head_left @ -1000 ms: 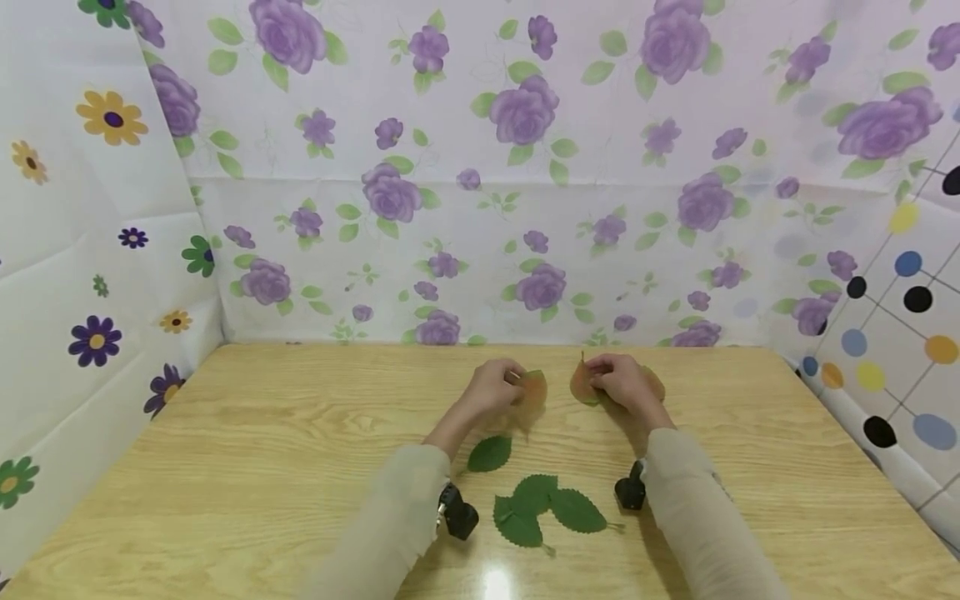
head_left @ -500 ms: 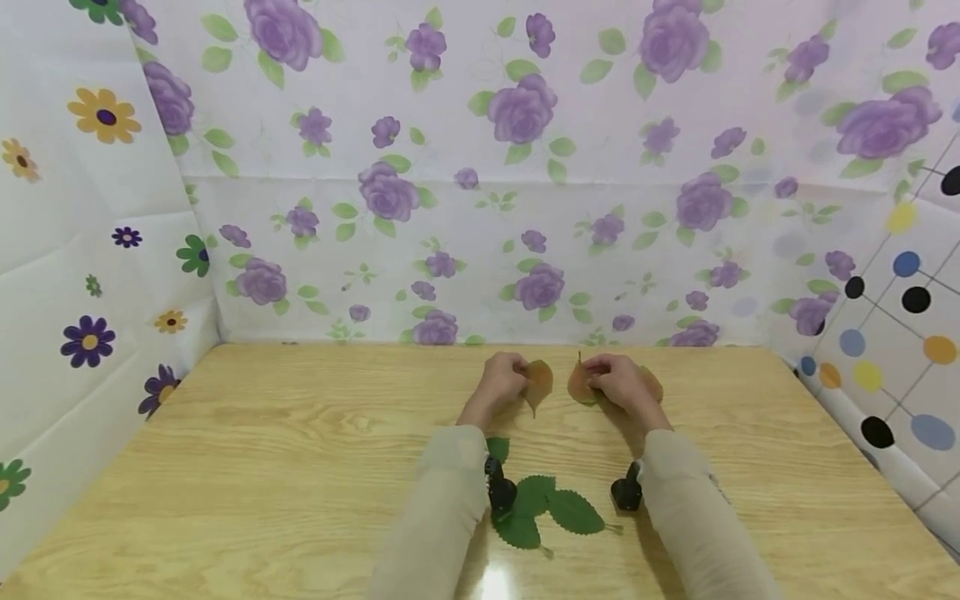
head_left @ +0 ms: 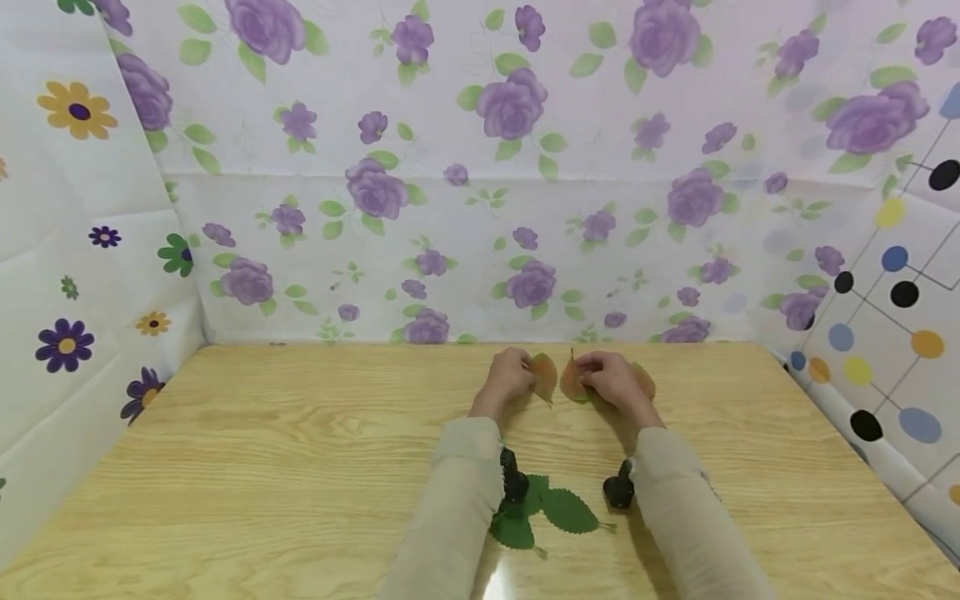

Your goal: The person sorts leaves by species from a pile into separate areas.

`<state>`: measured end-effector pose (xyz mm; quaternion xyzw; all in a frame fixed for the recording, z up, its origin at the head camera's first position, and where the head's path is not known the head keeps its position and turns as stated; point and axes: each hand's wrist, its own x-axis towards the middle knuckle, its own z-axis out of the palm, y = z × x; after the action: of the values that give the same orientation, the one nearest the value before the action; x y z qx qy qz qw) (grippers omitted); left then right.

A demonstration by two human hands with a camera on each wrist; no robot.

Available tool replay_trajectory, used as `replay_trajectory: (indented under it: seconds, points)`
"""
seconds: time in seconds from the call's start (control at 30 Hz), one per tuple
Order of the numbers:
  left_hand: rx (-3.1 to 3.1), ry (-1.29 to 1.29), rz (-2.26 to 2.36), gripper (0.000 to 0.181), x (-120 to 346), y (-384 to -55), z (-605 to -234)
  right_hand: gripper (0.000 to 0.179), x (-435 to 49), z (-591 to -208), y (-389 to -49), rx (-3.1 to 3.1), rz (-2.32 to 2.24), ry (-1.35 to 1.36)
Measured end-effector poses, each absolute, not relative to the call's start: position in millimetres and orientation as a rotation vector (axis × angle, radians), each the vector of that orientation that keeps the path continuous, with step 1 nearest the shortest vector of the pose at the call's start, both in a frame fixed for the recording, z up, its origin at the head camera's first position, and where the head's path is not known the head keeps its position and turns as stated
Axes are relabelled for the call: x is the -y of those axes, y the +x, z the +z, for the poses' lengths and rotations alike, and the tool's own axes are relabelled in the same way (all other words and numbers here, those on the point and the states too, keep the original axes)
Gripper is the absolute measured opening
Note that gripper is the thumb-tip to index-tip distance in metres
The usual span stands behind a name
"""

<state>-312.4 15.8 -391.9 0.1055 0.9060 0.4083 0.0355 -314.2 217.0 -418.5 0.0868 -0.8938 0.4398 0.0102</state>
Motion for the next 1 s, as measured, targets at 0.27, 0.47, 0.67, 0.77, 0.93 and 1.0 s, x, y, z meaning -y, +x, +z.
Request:
replay_trajectory:
  seconds: [0.27,0.47,0.67,0.77,0.93,1.0]
  points:
    - [-2.847,0.294,1.112,0.027,-21.1,-314.2,-397.5,0.027,-213.8,-419.3,-312.6,2.791,1.373,0.26]
    - [-2.877,0.256,1.132,0.029,-21.9,-314.0,-400.6,0.027,-211.3,-418.2,-311.1,2.795,1.365,0.25]
    - [-2.859,0.243,1.211,0.032,-21.3,-313.5,-402.4,0.027,-212.2,-417.8,-311.2,2.787,1.377,0.251]
    - [-2.84,0.233,1.258,0.031,-20.2,-314.5,-403.6,0.027,-212.9,-418.1,-311.3,2.783,1.378,0.252]
    - [-2.82,0.231,1.323,0.028,-19.3,-316.3,-404.1,0.027,-213.8,-418.2,-312.2,2.777,1.385,0.238]
    - [-2.817,0.226,1.342,0.026,-19.6,-316.9,-404.1,0.026,-214.5,-418.1,-313.0,2.774,1.385,0.23]
